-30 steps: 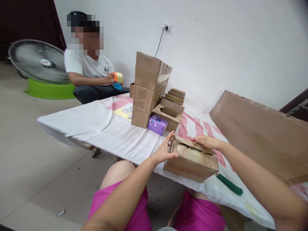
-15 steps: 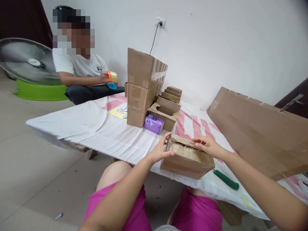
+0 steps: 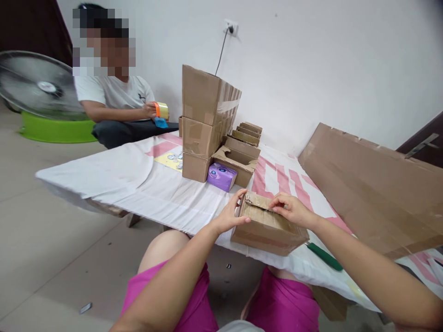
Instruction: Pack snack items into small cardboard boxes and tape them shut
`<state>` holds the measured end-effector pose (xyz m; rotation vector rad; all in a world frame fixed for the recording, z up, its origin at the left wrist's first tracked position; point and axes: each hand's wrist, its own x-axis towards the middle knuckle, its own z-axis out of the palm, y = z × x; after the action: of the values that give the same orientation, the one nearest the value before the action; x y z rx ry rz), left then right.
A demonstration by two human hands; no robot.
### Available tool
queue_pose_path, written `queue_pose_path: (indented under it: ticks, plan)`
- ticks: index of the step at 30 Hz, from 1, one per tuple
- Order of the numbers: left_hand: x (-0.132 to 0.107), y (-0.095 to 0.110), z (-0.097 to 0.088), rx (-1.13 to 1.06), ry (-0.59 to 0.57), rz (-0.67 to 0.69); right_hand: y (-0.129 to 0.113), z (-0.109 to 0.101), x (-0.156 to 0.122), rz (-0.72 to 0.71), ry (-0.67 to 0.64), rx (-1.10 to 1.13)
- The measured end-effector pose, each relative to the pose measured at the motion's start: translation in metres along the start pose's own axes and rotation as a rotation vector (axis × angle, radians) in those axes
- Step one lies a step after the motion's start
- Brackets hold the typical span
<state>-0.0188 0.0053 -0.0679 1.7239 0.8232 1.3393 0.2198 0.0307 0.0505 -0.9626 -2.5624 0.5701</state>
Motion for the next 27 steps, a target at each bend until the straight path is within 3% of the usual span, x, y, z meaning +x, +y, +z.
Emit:
queue_pose_path:
  ticks: [13,19,27]
  plan:
    - [-0.001,0.002,0.0,0.025,0.0,0.01,0.018,-0.009,-0.029,0.067,0.079,0.077]
    - [-0.001,0.001,0.0,0.024,-0.001,0.0,0.026,0.001,-0.029,0.13,0.249,0.082]
    - [-0.001,0.001,0.0,0.02,-0.006,-0.003,0.02,0.001,-0.032,0.13,0.15,-0.041]
